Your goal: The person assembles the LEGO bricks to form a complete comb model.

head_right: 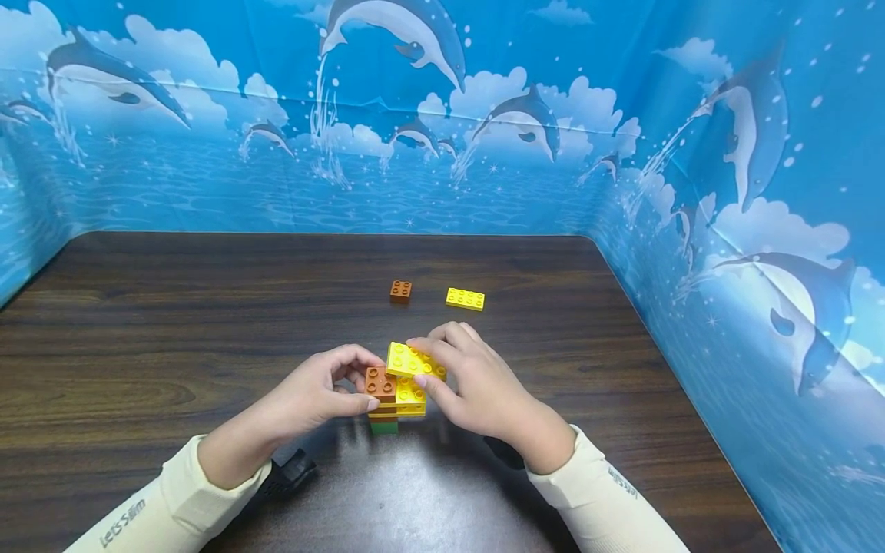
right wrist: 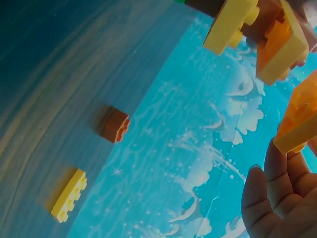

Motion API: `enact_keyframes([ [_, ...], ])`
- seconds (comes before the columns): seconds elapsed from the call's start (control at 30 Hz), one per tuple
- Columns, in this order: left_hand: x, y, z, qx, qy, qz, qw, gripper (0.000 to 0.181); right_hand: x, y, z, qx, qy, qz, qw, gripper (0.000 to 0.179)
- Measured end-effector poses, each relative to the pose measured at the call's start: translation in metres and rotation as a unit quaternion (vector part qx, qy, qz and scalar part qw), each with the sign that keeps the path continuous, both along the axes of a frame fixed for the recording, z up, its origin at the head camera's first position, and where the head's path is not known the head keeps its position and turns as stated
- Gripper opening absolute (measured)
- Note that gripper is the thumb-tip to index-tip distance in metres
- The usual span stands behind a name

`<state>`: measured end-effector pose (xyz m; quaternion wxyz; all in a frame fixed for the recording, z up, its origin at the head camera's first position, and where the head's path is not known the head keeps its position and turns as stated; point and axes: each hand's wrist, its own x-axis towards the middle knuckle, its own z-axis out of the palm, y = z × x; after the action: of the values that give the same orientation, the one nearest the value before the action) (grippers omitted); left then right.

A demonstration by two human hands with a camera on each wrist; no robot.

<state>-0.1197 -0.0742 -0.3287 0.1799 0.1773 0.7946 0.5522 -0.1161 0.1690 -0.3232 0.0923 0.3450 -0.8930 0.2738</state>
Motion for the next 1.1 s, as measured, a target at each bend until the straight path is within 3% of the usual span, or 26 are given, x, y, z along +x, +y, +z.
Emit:
enact_keyframes([
  [0.2,0.0,0.0,0.0,-0.005,0.011,-0.004,0.9999,0.04,0.002,-0.006,0.002,0.01,0.016,0.025,0.9995,0.04],
  [1.1,0.002,-0.001,0.003,-0.009,0.013,-0.006,0.9999,0.038,0.003,-0.018,0.012,0.075,0.065,0.046,0.9941,0.039],
])
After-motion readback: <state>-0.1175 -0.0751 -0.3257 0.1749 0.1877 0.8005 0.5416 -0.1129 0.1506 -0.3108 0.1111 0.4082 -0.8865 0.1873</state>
